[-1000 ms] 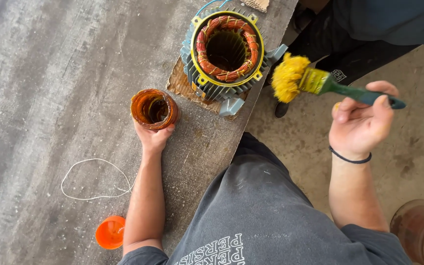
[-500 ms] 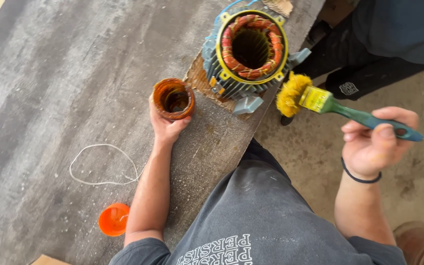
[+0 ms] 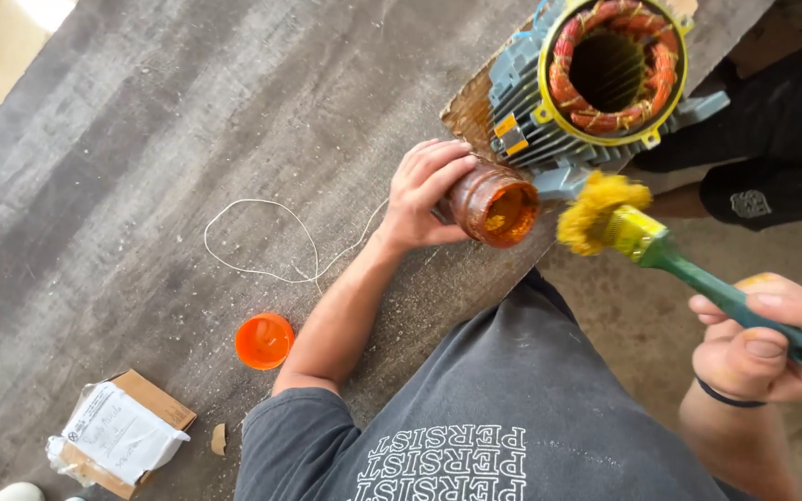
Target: Applying insulating varnish to the copper windings of an electric motor using a paintbrush.
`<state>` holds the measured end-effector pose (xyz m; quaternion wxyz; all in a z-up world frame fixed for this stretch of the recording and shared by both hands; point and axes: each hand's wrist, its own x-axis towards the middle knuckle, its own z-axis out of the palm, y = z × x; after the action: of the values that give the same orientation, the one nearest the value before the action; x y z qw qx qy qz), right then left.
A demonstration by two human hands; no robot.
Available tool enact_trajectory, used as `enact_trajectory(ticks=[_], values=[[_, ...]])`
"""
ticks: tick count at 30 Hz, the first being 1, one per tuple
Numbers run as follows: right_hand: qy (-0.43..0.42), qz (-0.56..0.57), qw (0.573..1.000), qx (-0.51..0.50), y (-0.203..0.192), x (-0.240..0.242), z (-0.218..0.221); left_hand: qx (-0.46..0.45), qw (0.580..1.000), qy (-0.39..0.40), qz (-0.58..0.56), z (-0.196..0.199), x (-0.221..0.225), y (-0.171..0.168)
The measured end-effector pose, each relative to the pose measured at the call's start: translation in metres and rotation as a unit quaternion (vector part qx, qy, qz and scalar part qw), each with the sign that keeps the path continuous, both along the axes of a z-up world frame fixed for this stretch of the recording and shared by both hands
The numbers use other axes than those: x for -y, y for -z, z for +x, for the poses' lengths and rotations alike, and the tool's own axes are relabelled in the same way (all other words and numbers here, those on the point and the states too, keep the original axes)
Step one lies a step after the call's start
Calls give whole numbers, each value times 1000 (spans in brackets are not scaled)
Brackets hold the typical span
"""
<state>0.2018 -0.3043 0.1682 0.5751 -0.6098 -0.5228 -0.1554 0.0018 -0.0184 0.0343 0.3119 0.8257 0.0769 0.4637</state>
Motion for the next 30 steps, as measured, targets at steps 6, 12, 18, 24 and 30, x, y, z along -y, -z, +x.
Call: enact_trajectory(ticks=[6, 12, 18, 24, 30], values=[[-112, -24, 993, -39, 3, -31, -22, 17, 999, 42, -3, 3, 3, -5], [-139, 21, 990, 18, 16, -41, -27, 30, 999, 22, 33, 5, 5, -5], [-155, -8, 973, 173, 0, -35, -36, 30, 996, 5, 86, 9, 8, -2], [-215, -43, 956, 194, 19, -23, -24, 110, 991, 0, 73, 18, 8, 4], [-225, -45, 959, 169, 1, -66, -34, 119, 991, -20, 54, 17, 2, 4]])
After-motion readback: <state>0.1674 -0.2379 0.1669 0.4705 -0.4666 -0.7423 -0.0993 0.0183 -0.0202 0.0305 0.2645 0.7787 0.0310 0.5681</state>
